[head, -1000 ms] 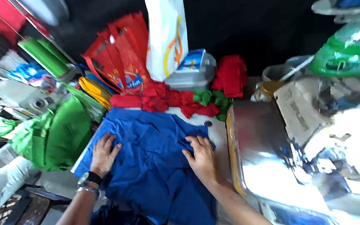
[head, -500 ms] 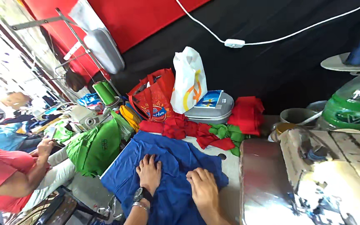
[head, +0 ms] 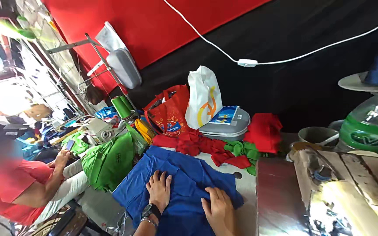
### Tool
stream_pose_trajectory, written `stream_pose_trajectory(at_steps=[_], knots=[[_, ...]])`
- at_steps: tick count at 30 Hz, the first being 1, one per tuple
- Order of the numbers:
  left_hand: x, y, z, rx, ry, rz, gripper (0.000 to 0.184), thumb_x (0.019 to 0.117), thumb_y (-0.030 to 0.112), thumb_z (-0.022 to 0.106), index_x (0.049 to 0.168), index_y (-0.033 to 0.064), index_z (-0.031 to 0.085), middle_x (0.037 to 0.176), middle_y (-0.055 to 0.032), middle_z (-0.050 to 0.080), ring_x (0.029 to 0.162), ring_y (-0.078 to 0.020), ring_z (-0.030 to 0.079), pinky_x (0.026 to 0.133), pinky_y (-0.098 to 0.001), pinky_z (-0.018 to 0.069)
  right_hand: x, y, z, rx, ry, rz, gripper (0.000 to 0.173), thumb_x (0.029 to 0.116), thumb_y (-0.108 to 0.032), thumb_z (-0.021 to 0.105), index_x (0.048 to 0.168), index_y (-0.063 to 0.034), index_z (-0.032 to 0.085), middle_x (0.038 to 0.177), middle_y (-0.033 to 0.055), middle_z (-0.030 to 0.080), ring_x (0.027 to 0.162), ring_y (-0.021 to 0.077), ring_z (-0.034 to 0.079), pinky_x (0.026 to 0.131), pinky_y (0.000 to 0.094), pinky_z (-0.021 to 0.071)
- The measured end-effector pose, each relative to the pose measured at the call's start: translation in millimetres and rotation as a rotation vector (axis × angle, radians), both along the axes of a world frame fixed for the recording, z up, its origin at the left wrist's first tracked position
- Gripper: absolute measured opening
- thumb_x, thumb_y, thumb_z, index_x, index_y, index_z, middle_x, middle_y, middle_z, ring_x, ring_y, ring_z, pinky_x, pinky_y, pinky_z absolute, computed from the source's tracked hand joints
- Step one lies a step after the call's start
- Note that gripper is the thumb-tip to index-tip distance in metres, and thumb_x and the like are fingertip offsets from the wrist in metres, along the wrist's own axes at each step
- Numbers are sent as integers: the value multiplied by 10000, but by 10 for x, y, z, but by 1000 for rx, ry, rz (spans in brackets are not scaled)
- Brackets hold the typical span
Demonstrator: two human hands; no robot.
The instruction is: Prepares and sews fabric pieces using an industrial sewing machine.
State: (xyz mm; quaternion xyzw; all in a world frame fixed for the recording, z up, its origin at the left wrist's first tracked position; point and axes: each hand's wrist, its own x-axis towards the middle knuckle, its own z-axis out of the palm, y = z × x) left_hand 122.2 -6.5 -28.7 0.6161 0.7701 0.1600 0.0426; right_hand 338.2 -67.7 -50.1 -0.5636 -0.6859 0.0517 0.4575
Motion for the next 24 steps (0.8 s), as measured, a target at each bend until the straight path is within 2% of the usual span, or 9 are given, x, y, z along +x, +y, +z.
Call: stream_pose_trajectory(at_steps=[3,5,7,10,13,16,20,22,24], knots=[[-45,-11,-66,154,-62,-41,506,1082,395,334,1335,138,689,1506,-210,502,1398,-450,428,1107,-657,287,14,39,63,-108,-105,-20,188,900,-74,652,1015,35,753,994,239,721,983,427,703,871,540,557],[-83,3,-107,204,-136,-52,467,1075,348,377,1290,108,714,1457,-210,551,1365,-456,463,1085,-670,302,77,36,127,-187,-140,33,187,933,-78,637,1041,22,752,1027,234,724,1012,420,700,895,550,547],[-88,38,-72,191,-192,-49,434,1062,321,429,1306,82,698,1436,-222,566,1333,-469,488,1061,-680,322,166,29,120,-177,-106,67,199,951,-95,641,1068,31,740,1050,228,730,1034,404,707,926,546,552],[-127,144,207,42,-255,-51,461,1025,275,542,1433,63,576,1442,-225,552,1343,-442,490,1082,-647,347,218,17,48,-75,-46,84,215,936,-110,663,1050,60,729,1013,223,735,995,380,718,917,511,565],[-236,420,191,195,-362,-145,459,974,141,603,1404,-17,578,1393,-305,554,1288,-494,529,1081,-603,415,228,-31,45,-42,-105,97,232,947,-130,674,1043,76,722,1007,226,737,974,375,725,904,488,575],[-271,629,81,191,-361,-135,455,983,197,613,1396,7,600,1394,-288,564,1278,-473,542,1077,-589,412,218,-47,110,-68,-167,107,231,968,-101,639,1022,108,721,983,263,725,960,410,718,904,500,567],[-238,625,65,139,-279,-121,336,991,276,616,1239,78,726,1313,-226,626,1218,-421,575,1020,-580,421,223,-62,105,-78,-182,121,207,939,-79,658,1008,105,721,943,265,716,922,415,712,882,502,566],[-241,623,30,226,-322,-125,266,971,242,655,1140,65,759,1222,-231,661,1163,-432,601,984,-598,440,237,-27,67,-41,-166,113,193,929,-88,675,993,86,728,930,242,722,909,387,717,863,475,575],[-255,634,-63,372,-400,-143,216,940,202,701,1066,42,773,1137,-245,674,1100,-459,614,936,-642,451,242,14,-49,56,-159,56,203,918,-144,663,964,38,739,897,182,730,874,324,723,830,416,587]])
